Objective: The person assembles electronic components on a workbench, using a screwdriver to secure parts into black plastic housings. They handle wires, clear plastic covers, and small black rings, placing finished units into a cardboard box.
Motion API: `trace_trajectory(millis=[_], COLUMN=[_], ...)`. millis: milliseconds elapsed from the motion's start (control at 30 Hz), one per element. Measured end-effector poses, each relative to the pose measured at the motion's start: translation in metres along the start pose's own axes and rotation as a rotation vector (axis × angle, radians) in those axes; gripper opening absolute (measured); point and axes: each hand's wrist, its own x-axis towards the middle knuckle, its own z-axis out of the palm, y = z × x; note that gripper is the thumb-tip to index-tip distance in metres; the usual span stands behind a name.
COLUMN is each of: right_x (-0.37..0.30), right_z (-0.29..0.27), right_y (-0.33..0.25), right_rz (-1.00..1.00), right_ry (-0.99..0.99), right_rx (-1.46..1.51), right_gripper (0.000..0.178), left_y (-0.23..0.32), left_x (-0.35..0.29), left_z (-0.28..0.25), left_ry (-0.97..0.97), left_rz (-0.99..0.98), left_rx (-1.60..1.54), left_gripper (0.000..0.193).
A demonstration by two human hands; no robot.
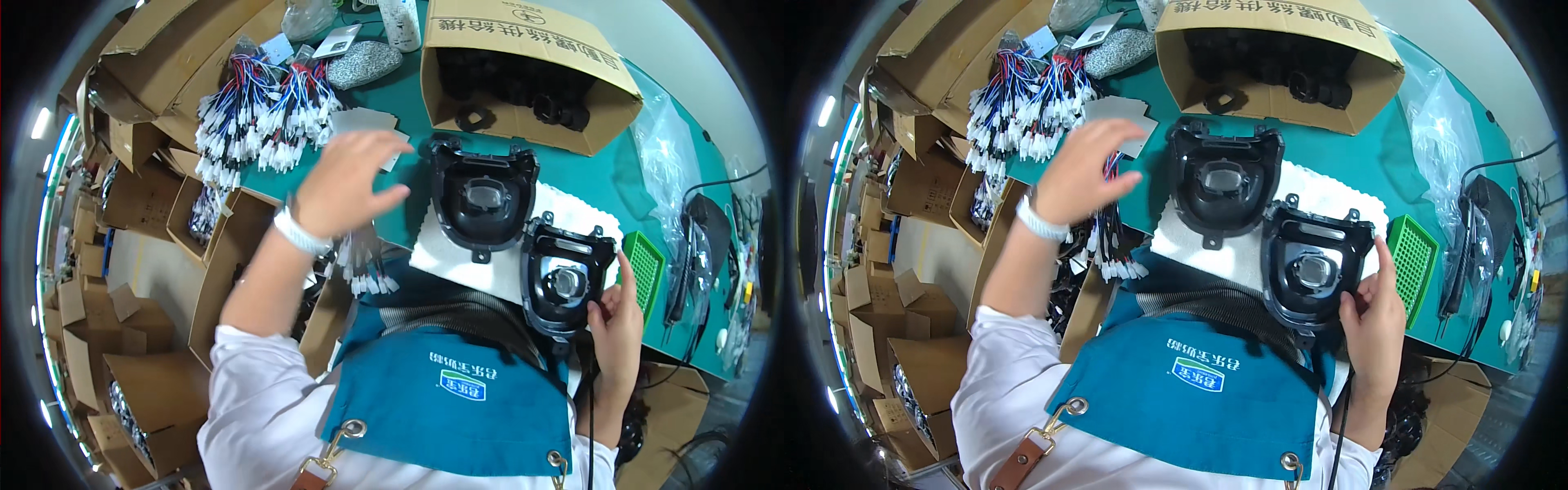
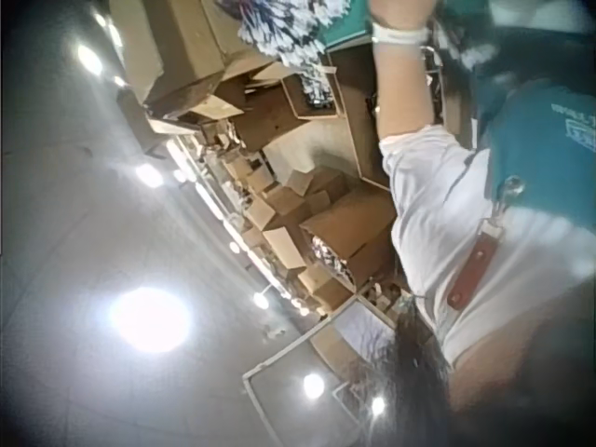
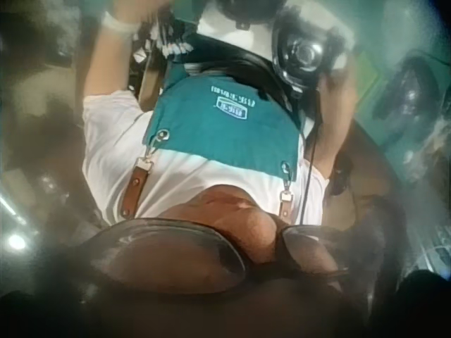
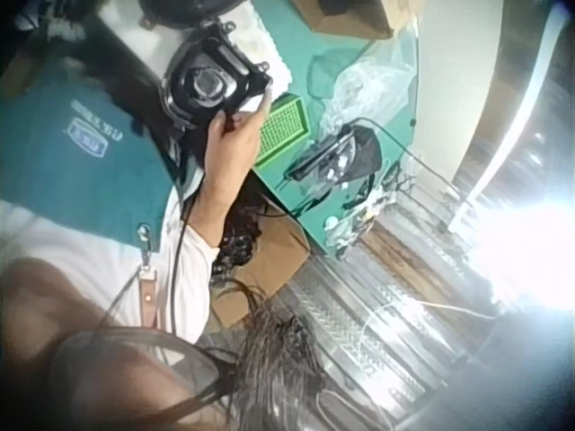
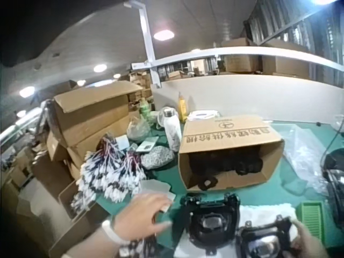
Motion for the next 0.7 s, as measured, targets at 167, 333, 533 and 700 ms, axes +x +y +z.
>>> trace_trajectory(millis=[167, 333, 533, 700], right_x=[-0.004, 0.002, 0.013, 0.028], right_z=[-0.012, -0.061, -0.093, -0.093], right_y=[-0.005, 0.058, 0.132, 0.145], right_rz=[-0.01, 0.003, 0.193, 0.31], right_ry=[-0.016, 0.349, 0.346, 0.344], right_rx=[0.07, 0.036, -0.502, -0.78], right_gripper=[0.076, 0.051, 0.057, 0.064], left_y=[-0.062, -0.066, -0.069, -0.05], left_x=[0.025, 0.039, 0.025, 0.002], left_z=[0.014, 0.011, -0.012, -0.056], left_ry=[-0.338, -0.384, 0.128, 0.646], left_rz=[-0.103, -0.108, 0.041, 0.0], left_rx=[0.265, 0.3, 0.107, -0.106], left_gripper=[0.069, 0.069, 0.073, 0.078])
